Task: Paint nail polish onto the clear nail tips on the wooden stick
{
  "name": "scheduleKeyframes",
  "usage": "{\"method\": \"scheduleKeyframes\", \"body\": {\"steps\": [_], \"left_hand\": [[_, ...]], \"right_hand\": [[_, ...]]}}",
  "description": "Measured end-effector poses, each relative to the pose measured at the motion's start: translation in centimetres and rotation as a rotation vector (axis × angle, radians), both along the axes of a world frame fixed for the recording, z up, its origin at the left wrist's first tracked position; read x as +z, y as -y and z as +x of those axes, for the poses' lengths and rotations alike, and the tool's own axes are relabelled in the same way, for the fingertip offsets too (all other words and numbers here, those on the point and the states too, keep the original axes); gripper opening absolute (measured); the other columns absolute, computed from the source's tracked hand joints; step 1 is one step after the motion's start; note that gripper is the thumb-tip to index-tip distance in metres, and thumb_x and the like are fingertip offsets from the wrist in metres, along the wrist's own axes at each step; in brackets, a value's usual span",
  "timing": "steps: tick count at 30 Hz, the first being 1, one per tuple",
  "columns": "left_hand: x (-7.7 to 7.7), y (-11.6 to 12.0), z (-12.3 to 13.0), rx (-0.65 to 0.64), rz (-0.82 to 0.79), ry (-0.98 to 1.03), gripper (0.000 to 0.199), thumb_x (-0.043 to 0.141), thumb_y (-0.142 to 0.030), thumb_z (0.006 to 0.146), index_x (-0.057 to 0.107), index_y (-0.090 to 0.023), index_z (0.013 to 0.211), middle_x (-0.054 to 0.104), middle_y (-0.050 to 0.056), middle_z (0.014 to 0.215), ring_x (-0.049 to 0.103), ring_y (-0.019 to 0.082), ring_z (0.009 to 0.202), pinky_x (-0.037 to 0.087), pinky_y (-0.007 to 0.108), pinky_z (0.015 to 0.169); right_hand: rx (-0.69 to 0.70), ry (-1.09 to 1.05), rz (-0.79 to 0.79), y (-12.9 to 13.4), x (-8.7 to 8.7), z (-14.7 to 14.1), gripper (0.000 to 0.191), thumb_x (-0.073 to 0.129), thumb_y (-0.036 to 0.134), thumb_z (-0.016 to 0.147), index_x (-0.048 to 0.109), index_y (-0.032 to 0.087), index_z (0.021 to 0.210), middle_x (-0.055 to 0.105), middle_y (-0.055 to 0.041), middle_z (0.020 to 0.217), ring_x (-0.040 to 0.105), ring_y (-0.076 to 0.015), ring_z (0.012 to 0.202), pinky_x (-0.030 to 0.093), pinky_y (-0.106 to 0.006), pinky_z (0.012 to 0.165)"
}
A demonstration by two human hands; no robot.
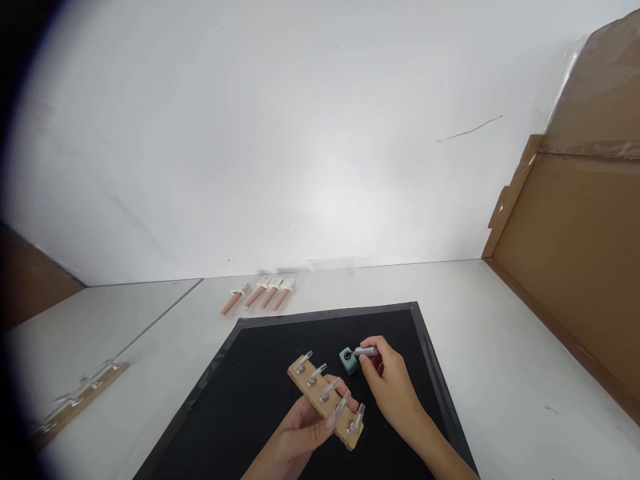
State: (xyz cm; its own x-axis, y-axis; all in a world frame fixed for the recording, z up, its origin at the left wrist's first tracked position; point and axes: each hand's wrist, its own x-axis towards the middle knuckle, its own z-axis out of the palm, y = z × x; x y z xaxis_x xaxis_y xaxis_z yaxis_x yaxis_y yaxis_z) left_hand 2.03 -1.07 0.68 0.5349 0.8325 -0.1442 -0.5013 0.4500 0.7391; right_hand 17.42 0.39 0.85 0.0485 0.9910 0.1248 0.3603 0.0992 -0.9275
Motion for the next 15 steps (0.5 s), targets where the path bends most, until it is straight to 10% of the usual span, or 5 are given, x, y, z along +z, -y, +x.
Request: {"method": "scheduleKeyframes", "body": {"steps": [15], "left_hand": [[1.08,0.47,-0.25,0.049,-0.054,-0.117,0.032,0.080,-0.031,0.052,0.066,-0.018,0.078,0.068,0.006,0.074,0.061,0.023,0.075,0.041,0.037,0.073]], "right_hand": [[0.001,-0.023,0.018,-0.11,0.25,0.29,0.010,0.054,0.024,0.078,0.061,0.021,0.084,0.059,0.0011,0.067,0.048,-0.0136,0.053,0.041,-0.025,0.052]]}}
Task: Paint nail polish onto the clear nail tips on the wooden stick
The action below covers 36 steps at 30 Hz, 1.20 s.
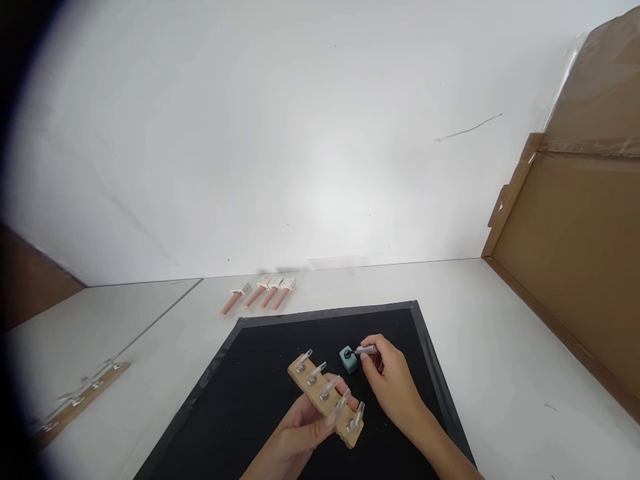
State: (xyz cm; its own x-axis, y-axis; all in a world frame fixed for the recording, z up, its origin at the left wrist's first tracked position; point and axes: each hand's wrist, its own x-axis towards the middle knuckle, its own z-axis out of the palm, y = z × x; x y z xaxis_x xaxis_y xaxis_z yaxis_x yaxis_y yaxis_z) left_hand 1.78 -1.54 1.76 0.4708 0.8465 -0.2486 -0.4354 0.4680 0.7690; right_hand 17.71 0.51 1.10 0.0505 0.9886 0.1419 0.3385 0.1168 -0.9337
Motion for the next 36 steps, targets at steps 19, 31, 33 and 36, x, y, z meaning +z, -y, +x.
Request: {"method": "scheduleKeyframes", "body": {"steps": [19,31,33,36], "left_hand": [[-0.7,-0.2,0.2,0.157,-0.013,-0.158,0.030,0.078,-0.032,0.057,0.066,-0.019,0.080,0.066,0.004,0.076,0.059,0.019,0.070,0.044,0.032,0.067],[-1.1,-0.1,0.4,0.112,0.045,-0.017,0.031,0.081,-0.032,0.052,0.067,-0.019,0.077,0.065,0.002,0.072,0.062,0.019,0.074,0.046,0.032,0.071],[-1.3,-0.3,0.3,0.089,0.071,0.012,0.032,0.081,-0.032,0.051,0.067,-0.018,0.076,0.064,0.002,0.072,0.062,0.019,0.072,0.046,0.033,0.072],[-1.3,-0.3,0.3,0.061,0.098,0.011,0.029,0.079,-0.031,0.055,0.067,-0.018,0.078,0.064,0.003,0.074,0.062,0.021,0.074,0.046,0.036,0.075]], "right_hand": [[0.049,-0.167,0.136,1.8,2.1,1.2,0.031,0.052,0.038,0.083,0.038,0.022,0.061,0.034,0.0054,0.057,0.032,-0.0118,0.049,0.031,-0.023,0.044],[0.171,-0.041,0.277,2.1,2.6,0.6,0.025,0.049,0.018,0.082,0.036,0.022,0.061,0.033,0.0064,0.058,0.032,-0.0094,0.046,0.027,-0.022,0.043],[0.178,-0.038,0.292,2.1,2.5,0.6,0.026,0.048,0.018,0.082,0.035,0.022,0.060,0.032,0.0066,0.057,0.032,-0.0094,0.046,0.027,-0.022,0.044],[0.183,-0.034,0.306,2.2,2.5,0.6,0.028,0.049,0.018,0.082,0.034,0.022,0.059,0.032,0.0066,0.058,0.033,-0.0095,0.046,0.028,-0.022,0.044]]}}
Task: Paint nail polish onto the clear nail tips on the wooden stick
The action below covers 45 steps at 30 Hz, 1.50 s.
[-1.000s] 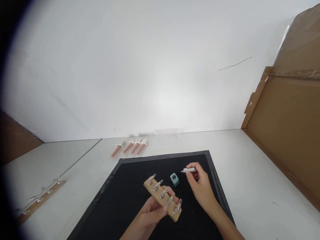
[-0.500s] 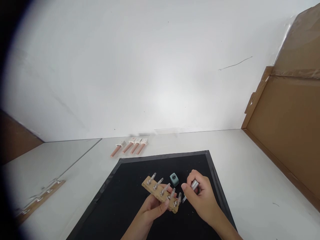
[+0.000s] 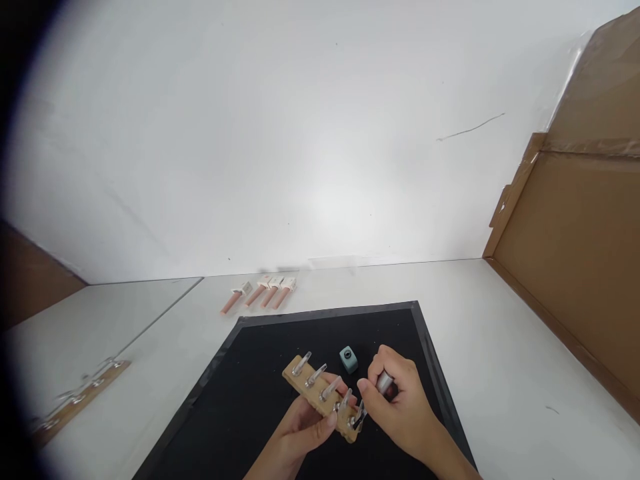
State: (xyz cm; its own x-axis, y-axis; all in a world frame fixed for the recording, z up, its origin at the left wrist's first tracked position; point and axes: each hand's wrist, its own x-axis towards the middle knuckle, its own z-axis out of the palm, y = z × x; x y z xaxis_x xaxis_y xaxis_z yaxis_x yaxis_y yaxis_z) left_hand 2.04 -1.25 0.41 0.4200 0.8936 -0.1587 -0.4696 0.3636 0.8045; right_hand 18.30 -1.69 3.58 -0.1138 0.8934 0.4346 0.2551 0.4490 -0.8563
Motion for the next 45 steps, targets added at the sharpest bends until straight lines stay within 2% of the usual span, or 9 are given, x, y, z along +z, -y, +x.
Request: {"method": "scheduleKeyframes", "body": {"steps": [7,15,26,32,36,41,45], "left_hand": [[0.3,0.4,0.2,0.001,0.001,0.099,0.027,0.080,-0.030,0.053,0.069,-0.019,0.075,0.066,0.003,0.070,0.061,0.017,0.071,0.046,0.029,0.066],[1.5,0.8,-0.4,0.000,-0.035,0.051,0.028,0.080,-0.031,0.054,0.070,-0.020,0.076,0.067,0.004,0.073,0.061,0.019,0.073,0.046,0.035,0.075],[0.7,0.2,-0.3,0.026,0.008,0.037,0.029,0.080,-0.033,0.053,0.069,-0.020,0.078,0.065,0.003,0.073,0.060,0.017,0.070,0.045,0.030,0.065],[-0.2,0.3,0.2,0.061,-0.007,0.074,0.030,0.081,-0.032,0.051,0.069,-0.019,0.076,0.065,0.002,0.071,0.060,0.017,0.071,0.046,0.032,0.072],[-0.9,0.5,0.3,0.082,0.020,-0.010,0.032,0.080,-0.033,0.054,0.066,-0.019,0.079,0.063,0.002,0.072,0.060,0.021,0.076,0.045,0.036,0.076],[-0.6,0.8,0.2,0.076,0.063,-0.147,0.031,0.076,-0.036,0.058,0.064,-0.021,0.083,0.064,0.002,0.078,0.058,0.021,0.079,0.044,0.034,0.075],[-0.3,0.9,0.2,0.063,0.116,-0.155,0.029,0.075,-0.037,0.060,0.063,-0.020,0.081,0.063,0.003,0.080,0.058,0.021,0.080,0.044,0.033,0.074]], "right_hand": [[-0.064,-0.017,-0.014,0.0,-0.3,0.3,0.026,0.050,0.019,0.083,0.036,0.022,0.061,0.033,0.0063,0.058,0.031,-0.0095,0.046,0.027,-0.021,0.043],[-0.143,-0.093,-0.059,-0.1,-0.3,0.5,0.026,0.049,0.026,0.087,0.037,0.022,0.063,0.033,0.0061,0.057,0.032,-0.0113,0.049,0.029,-0.022,0.044],[-0.069,-0.121,-0.111,0.2,-0.2,0.5,0.033,0.045,0.042,0.090,0.036,0.022,0.064,0.037,0.0047,0.059,0.036,-0.0123,0.052,0.034,-0.023,0.048],[-0.057,-0.068,-0.037,0.4,0.3,0.2,0.037,0.040,0.040,0.092,0.036,0.021,0.061,0.034,0.0048,0.057,0.035,-0.0118,0.051,0.031,-0.023,0.046],[-0.055,-0.015,0.037,0.4,0.6,0.2,0.037,0.041,0.035,0.092,0.034,0.021,0.059,0.032,0.0053,0.056,0.032,-0.0108,0.047,0.028,-0.023,0.043],[-0.049,0.063,0.128,0.5,1.3,0.3,0.035,0.043,0.029,0.091,0.035,0.021,0.058,0.033,0.0048,0.055,0.033,-0.0118,0.048,0.027,-0.024,0.044],[-0.069,0.205,0.243,0.4,1.5,0.4,0.032,0.044,0.021,0.089,0.035,0.021,0.058,0.034,0.0051,0.051,0.035,-0.0118,0.047,0.029,-0.024,0.043]]}}
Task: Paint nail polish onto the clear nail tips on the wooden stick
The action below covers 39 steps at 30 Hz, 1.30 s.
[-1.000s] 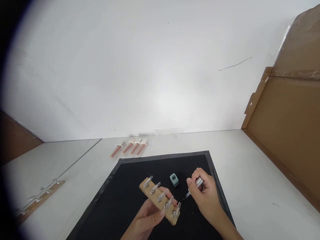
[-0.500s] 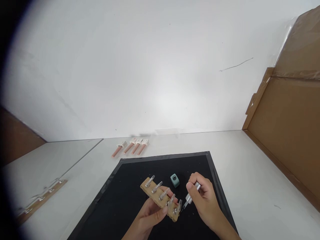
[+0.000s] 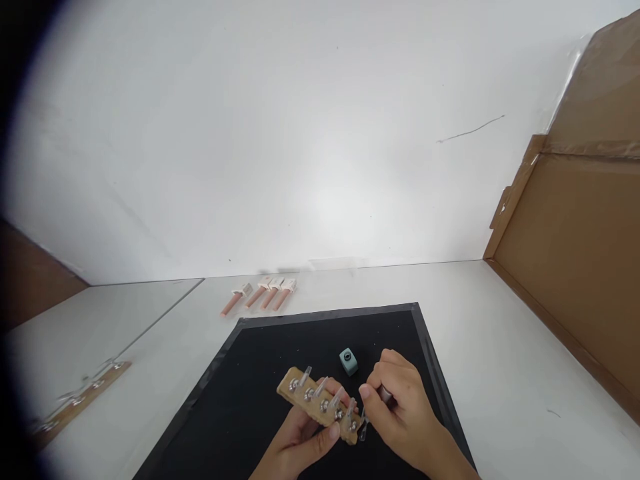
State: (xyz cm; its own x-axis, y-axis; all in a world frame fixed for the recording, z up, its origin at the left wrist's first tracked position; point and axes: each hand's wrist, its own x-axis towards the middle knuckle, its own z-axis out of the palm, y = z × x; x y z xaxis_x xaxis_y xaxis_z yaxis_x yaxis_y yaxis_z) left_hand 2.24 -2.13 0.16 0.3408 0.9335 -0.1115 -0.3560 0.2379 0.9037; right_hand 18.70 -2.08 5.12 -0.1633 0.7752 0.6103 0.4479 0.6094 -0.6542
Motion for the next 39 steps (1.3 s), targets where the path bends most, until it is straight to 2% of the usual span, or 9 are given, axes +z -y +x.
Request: {"method": "scheduleKeyframes", "body": {"steps": [5,10,14,18,20,24,30,35,39], "left_hand": [[-0.2,0.1,-0.1,-0.045,0.005,0.000,0.030,0.074,-0.038,0.060,0.062,-0.020,0.081,0.061,0.002,0.076,0.057,0.021,0.079,0.043,0.035,0.075],[-0.1,0.4,-0.2,-0.015,-0.018,0.047,0.030,0.077,-0.035,0.057,0.063,-0.020,0.079,0.059,0.002,0.077,0.058,0.021,0.079,0.045,0.034,0.071],[0.3,0.5,-0.2,0.014,-0.005,0.014,0.027,0.076,-0.032,0.059,0.064,-0.021,0.080,0.062,0.002,0.077,0.059,0.021,0.079,0.046,0.034,0.073],[0.6,0.4,0.0,0.009,0.010,-0.009,0.027,0.076,-0.034,0.059,0.064,-0.020,0.079,0.063,0.002,0.077,0.058,0.021,0.078,0.046,0.034,0.072],[0.6,0.3,0.1,0.000,0.025,-0.001,0.026,0.076,-0.034,0.059,0.064,-0.020,0.077,0.062,0.002,0.076,0.057,0.021,0.076,0.045,0.034,0.071],[0.4,0.3,0.2,-0.025,0.031,0.039,0.024,0.076,-0.034,0.059,0.064,-0.019,0.074,0.059,0.002,0.075,0.056,0.020,0.077,0.044,0.033,0.072],[0.3,0.7,0.0,-0.049,0.020,0.087,0.023,0.076,-0.035,0.059,0.066,-0.021,0.075,0.060,0.002,0.077,0.055,0.018,0.076,0.044,0.032,0.073],[0.5,0.5,0.0,-0.045,-0.011,0.072,0.024,0.077,-0.036,0.058,0.067,-0.021,0.075,0.060,0.002,0.078,0.055,0.019,0.078,0.044,0.033,0.075],[0.5,0.3,0.0,-0.051,0.025,0.040,0.023,0.076,-0.035,0.059,0.066,-0.020,0.073,0.059,0.003,0.077,0.055,0.020,0.079,0.044,0.034,0.076]], "right_hand": [[-0.087,0.005,0.021,-0.2,-0.5,0.1,0.031,0.043,0.018,0.088,0.035,0.022,0.059,0.035,0.0049,0.052,0.034,-0.0119,0.047,0.027,-0.024,0.043],[-0.145,-0.043,0.012,-0.3,-0.8,0.3,0.033,0.040,0.023,0.092,0.033,0.022,0.059,0.033,0.0053,0.052,0.032,-0.0125,0.047,0.027,-0.024,0.043],[-0.095,-0.065,-0.020,-0.2,-0.7,0.4,0.035,0.037,0.027,0.093,0.033,0.022,0.059,0.033,0.0049,0.054,0.034,-0.0116,0.046,0.029,-0.024,0.042],[-0.005,-0.047,-0.053,-0.1,-0.3,0.2,0.036,0.042,0.028,0.091,0.036,0.021,0.057,0.035,0.0047,0.053,0.036,-0.0106,0.045,0.031,-0.023,0.041],[-0.002,-0.031,-0.070,0.0,-0.2,0.1,0.036,0.044,0.027,0.090,0.037,0.021,0.055,0.036,0.0047,0.052,0.036,-0.0107,0.045,0.031,-0.022,0.041],[-0.086,-0.041,-0.088,-0.3,-0.5,0.0,0.036,0.044,0.027,0.089,0.037,0.021,0.055,0.036,0.0048,0.052,0.035,-0.0106,0.044,0.029,-0.022,0.041],[-0.210,-0.128,-0.116,-0.5,-1.3,0.4,0.035,0.037,0.032,0.093,0.031,0.022,0.060,0.028,0.0061,0.056,0.029,-0.0105,0.043,0.026,-0.022,0.039],[-0.129,-0.136,-0.119,-0.2,-1.0,0.3,0.038,0.037,0.036,0.093,0.033,0.022,0.058,0.031,0.0053,0.054,0.033,-0.0108,0.044,0.030,-0.022,0.041],[-0.062,-0.111,-0.130,-0.1,-0.9,0.0,0.038,0.042,0.033,0.090,0.036,0.021,0.055,0.035,0.0048,0.054,0.035,-0.0103,0.044,0.031,-0.022,0.041]]}}
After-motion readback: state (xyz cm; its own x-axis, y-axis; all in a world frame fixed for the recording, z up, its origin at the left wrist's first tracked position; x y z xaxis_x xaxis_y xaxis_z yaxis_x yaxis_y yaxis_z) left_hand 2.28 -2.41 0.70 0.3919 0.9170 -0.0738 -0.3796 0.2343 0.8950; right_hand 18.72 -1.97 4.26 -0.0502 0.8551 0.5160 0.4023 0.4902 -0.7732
